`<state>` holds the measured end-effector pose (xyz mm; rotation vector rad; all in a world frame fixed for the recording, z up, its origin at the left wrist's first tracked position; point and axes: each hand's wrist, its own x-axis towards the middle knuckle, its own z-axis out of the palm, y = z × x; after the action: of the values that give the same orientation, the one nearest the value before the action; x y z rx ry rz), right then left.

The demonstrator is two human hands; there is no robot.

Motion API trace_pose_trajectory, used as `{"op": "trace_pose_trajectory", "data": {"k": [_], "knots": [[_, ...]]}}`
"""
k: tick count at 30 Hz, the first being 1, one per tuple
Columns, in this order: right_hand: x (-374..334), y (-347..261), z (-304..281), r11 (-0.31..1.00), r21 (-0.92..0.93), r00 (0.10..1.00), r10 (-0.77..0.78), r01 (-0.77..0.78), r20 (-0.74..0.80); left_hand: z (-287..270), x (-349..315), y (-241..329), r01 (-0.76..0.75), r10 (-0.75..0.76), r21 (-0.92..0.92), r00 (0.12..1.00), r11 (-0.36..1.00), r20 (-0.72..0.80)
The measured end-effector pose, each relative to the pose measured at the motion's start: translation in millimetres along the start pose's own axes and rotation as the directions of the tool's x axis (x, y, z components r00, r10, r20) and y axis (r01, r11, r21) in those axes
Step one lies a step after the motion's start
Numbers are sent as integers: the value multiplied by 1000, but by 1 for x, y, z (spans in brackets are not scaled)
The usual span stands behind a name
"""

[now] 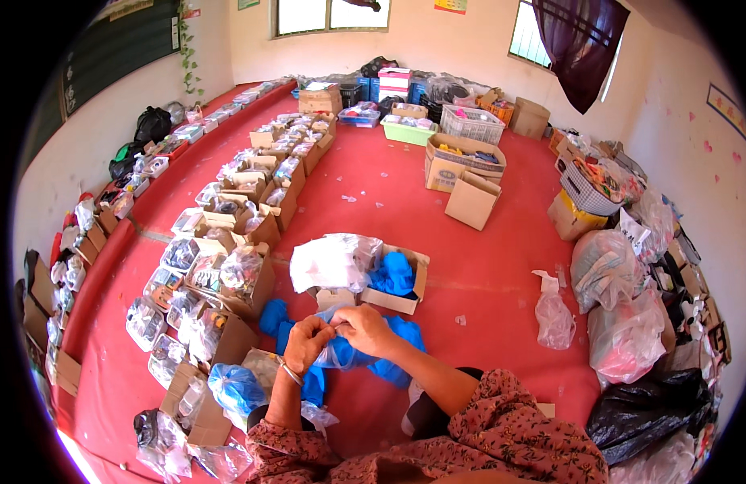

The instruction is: The person sits on the floor and packs blue gloves into clear plastic bags. They gather gloves from a pile, place them into a bag, and tie the bag closed. The person repeats this process, creating a stack of finished packages.

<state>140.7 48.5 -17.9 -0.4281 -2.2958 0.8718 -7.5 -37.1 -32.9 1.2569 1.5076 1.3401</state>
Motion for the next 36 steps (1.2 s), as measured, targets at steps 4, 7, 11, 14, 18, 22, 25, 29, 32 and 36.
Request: {"op": "trace_pose_trajectory", "data": {"k": [4,7,11,14,18,22,25,29,32,36], "knots": [[6,-2,-8,698,607,925,290,-380,245,-1,-2,3,22,-23,-42,1000,999,-18],[8,-2,-9,517,703,868,366,-489,334,3,-6,11,133,-135,-177,991,975,3],[7,-3,-6,525,694,867,367,-493,338,8,-8,9,234,-234,-361,971,903,45],[3,-1,-2,575,674,882,371,-463,290,12,-7,6,192,-196,-314,980,930,20],[0,-3,1,809,492,946,291,-322,142,10,-5,0,182,-183,-334,983,925,28],[0,-6,-1,873,408,962,268,-267,54,8,-3,-5,203,-195,-379,979,903,60],[0,-3,1,885,402,964,265,-235,-20,11,-4,0,202,-195,-345,979,917,56],[1,-9,-5,916,332,965,256,-225,-52,12,-5,5,181,-168,-319,983,930,66],[2,-8,-7,941,283,975,212,-184,-71,12,-6,8,161,-152,-323,987,933,52],[2,-7,-6,990,125,984,83,-64,-159,9,-8,11,175,-169,-326,984,929,49]]}}
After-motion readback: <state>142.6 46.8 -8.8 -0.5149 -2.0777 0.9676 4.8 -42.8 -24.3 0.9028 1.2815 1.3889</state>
